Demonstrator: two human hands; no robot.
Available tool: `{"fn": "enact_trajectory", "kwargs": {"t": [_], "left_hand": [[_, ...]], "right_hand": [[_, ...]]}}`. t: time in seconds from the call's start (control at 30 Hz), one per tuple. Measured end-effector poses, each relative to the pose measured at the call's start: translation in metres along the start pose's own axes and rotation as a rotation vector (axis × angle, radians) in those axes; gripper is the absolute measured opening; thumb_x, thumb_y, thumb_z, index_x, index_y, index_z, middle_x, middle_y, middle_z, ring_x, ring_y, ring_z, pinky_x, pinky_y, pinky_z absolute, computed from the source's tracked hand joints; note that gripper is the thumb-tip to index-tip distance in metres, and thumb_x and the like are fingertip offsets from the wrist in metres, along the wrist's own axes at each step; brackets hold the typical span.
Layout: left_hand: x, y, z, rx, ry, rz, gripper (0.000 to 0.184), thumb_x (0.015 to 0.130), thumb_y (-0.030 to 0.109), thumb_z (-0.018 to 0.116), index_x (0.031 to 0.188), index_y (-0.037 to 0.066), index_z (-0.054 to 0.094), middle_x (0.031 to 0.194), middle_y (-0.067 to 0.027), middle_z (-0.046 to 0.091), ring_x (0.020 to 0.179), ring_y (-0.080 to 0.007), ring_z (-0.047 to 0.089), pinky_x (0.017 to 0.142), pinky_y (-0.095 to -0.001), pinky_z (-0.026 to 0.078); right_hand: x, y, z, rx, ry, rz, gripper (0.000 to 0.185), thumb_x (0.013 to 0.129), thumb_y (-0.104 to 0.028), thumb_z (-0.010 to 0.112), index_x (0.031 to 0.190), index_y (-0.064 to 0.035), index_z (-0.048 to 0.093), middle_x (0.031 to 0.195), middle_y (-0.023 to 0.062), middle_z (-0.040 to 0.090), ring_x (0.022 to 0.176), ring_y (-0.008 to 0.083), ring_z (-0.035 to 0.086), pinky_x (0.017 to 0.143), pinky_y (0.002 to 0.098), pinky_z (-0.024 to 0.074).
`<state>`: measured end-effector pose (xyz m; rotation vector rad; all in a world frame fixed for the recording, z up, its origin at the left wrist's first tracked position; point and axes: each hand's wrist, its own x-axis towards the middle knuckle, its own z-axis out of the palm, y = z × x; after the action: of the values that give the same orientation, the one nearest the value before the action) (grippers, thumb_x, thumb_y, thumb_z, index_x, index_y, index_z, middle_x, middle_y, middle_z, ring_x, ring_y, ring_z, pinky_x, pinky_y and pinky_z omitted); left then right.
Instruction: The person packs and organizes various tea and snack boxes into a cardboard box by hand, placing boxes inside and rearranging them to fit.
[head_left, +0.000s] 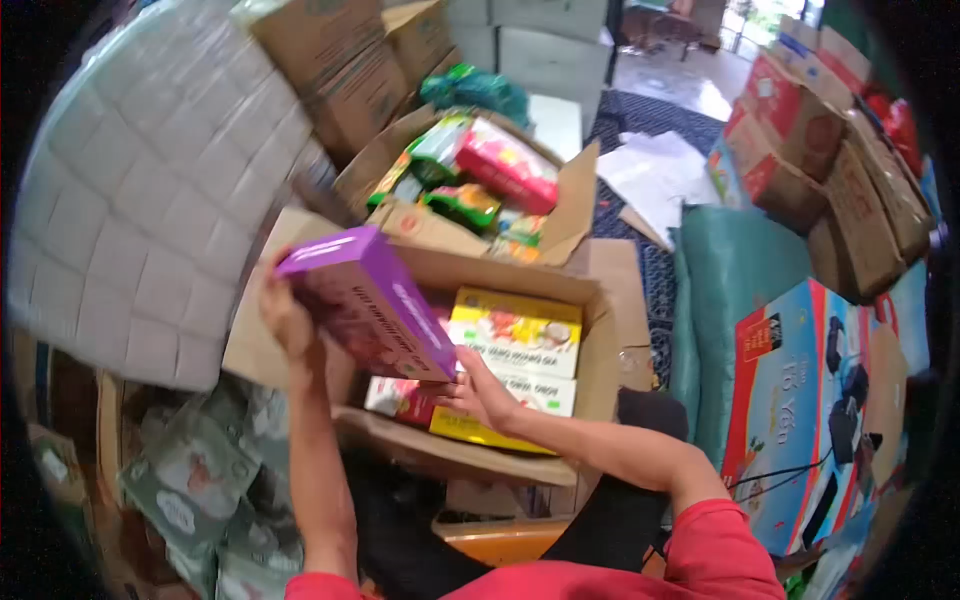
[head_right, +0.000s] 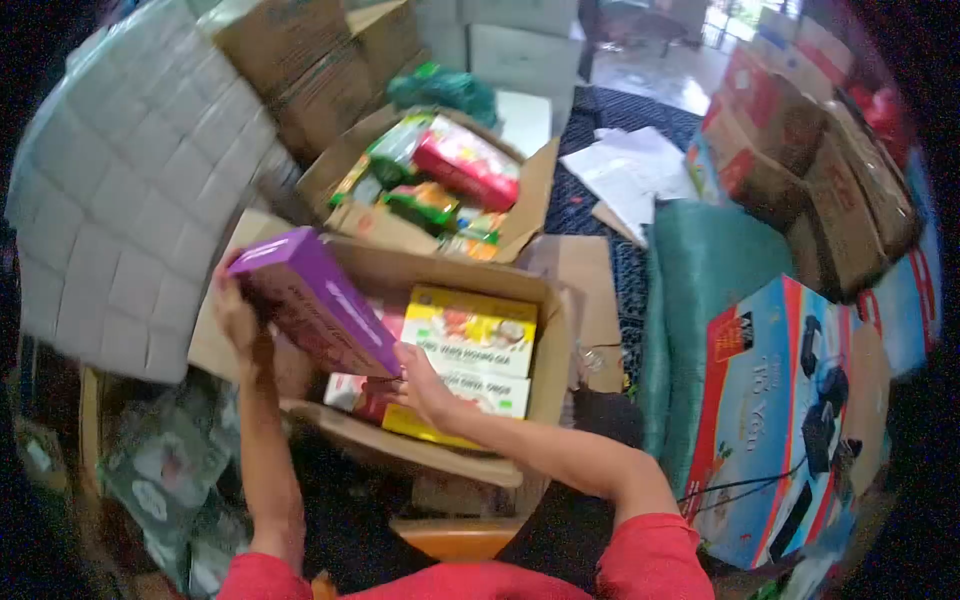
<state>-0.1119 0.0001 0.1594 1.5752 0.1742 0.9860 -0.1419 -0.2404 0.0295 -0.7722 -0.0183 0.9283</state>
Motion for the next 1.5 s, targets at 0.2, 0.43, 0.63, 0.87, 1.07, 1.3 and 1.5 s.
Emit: {"fn": "enact_trajectory", "kwargs": {"t": [0.2, 0.43, 0.63, 0.87, 1.07, 1.3, 1.5], "left_hand": [[-0.022, -0.033, 0.017, 0.473, -0.142, -0.135, 0.043, 0.104, 0.032, 0.037, 0.105, 0.0, 0.065, 0.092, -0.0119, 0.068, 0.087, -0.0216, 0.063, 0.08, -0.0344, 0.048], [-0.009, -0.024, 0.033, 0.721, -0.121, -0.015, 0.033, 0.101, 0.026, 0.042, 0.102, 0.003, 0.066, 0.091, -0.0218, 0.067, 0.089, -0.0374, 0.065, 0.076, -0.043, 0.049], [-0.024, -0.069, 0.047, 0.831, -0.29, 0.141, 0.022, 0.095, 0.016, 0.047, 0.097, 0.005, 0.066, 0.088, -0.0239, 0.066, 0.086, -0.0431, 0.063, 0.072, -0.0499, 0.048], [-0.028, -0.145, 0.05, 0.909, -0.369, -0.101, 0.033, 0.094, 0.029, 0.047, 0.1, 0.0, 0.061, 0.097, -0.03, 0.063, 0.095, -0.0507, 0.058, 0.083, -0.0556, 0.045], [-0.032, -0.157, 0.041, 1.159, -0.691, -0.431, 0.053, 0.085, 0.036, 0.06, 0.115, -0.007, 0.054, 0.114, -0.0333, 0.059, 0.109, -0.0448, 0.058, 0.094, -0.0484, 0.046], [-0.036, -0.163, 0.039, 1.217, -0.81, -0.397, 0.064, 0.083, 0.041, 0.063, 0.125, -0.005, 0.051, 0.117, -0.0309, 0.058, 0.111, -0.0419, 0.058, 0.095, -0.0467, 0.047], [-0.032, -0.142, 0.037, 1.329, -0.87, -0.316, 0.059, 0.082, 0.042, 0.068, 0.122, 0.001, 0.055, 0.115, -0.0253, 0.062, 0.107, -0.0399, 0.061, 0.092, -0.0473, 0.049]], "right_hand": [[0.004, 0.039, -0.005, 0.031, -0.003, 0.261, 0.065, 0.098, -0.051, 0.041, 0.143, -0.006, 0.029, 0.142, 0.0175, 0.041, 0.124, 0.0346, 0.047, 0.102, 0.0489, 0.0424], [0.012, 0.024, 0.006, -0.118, 0.056, 0.31, 0.049, 0.099, -0.032, 0.049, 0.131, 0.0044, 0.046, 0.122, 0.0138, 0.054, 0.112, 0.0242, 0.055, 0.098, 0.0359, 0.0471], [0.007, 0.016, 0.017, -0.304, -0.078, 0.167, 0.044, 0.095, -0.026, 0.055, 0.13, 0.0004, 0.05, 0.118, 0.0087, 0.057, 0.103, 0.0162, 0.056, 0.089, 0.0319, 0.0491], [-0.001, 0.018, 0.009, -0.824, -0.212, 0.058, 0.06, 0.089, -0.037, 0.062, 0.135, -0.0051, 0.042, 0.11, 0.0152, 0.065, 0.103, 0.0259, 0.062, 0.089, 0.0342, 0.0491], [-0.007, 0.011, 0.0, -1.064, -0.197, -0.065, 0.072, 0.087, -0.033, 0.064, 0.141, -0.0013, 0.029, 0.117, 0.0235, 0.06, 0.103, 0.0321, 0.063, 0.091, 0.038, 0.0473], [-0.021, -0.001, -0.006, -1.58, -0.173, -0.161, 0.062, 0.086, -0.027, 0.057, 0.138, -0.002, 0.034, 0.106, 0.0245, 0.061, 0.097, 0.0417, 0.06, 0.085, 0.0489, 0.0485], [-0.02, -0.019, -0.01, -1.953, -0.376, -0.352, 0.025, 0.089, -0.019, 0.053, 0.107, -0.0011, 0.056, 0.095, 0.0175, 0.061, 0.09, 0.0348, 0.063, 0.075, 0.0458, 0.0519]]}}
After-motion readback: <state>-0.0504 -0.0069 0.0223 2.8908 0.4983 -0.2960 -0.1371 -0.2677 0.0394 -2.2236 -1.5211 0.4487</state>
